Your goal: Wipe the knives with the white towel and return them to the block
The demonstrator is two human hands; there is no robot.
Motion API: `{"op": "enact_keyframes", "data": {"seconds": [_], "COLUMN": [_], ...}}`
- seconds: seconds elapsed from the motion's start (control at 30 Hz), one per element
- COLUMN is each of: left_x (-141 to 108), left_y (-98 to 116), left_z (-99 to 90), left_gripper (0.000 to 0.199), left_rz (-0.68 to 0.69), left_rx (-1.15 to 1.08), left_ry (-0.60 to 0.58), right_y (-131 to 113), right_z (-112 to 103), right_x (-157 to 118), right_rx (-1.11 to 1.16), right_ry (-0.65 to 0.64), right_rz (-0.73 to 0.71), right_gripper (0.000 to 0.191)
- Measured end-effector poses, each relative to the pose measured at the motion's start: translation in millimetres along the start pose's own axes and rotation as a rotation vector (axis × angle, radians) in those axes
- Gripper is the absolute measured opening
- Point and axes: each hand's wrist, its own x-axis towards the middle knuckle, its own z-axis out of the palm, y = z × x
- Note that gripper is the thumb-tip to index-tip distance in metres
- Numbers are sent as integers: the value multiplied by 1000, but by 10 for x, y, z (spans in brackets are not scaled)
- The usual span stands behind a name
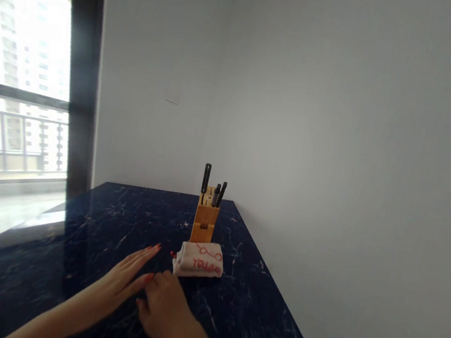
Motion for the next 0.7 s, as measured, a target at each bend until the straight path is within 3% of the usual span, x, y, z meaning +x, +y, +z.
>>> {"op": "enact_keyframes", "data": {"seconds": [0.2, 0.37, 0.7], "left_x": [-376, -410, -525], "left_y": [5, -38, -68], "left_z": [-98, -86, 145], "left_gripper": [53, 53, 57], "left_rz": [126, 141, 108], "left_rx": [75, 74, 30], "left_ry": [-84, -159, -186], "right_y": [-77, -84, -20], "right_z": [69, -26, -58], "right_x": [-61, -88, -132], "right_rx": [196, 326, 338], "right_ry": [-75, -133, -224], "right_rz": [-67, -101, -72], "right_gripper": [39, 43, 46]}}
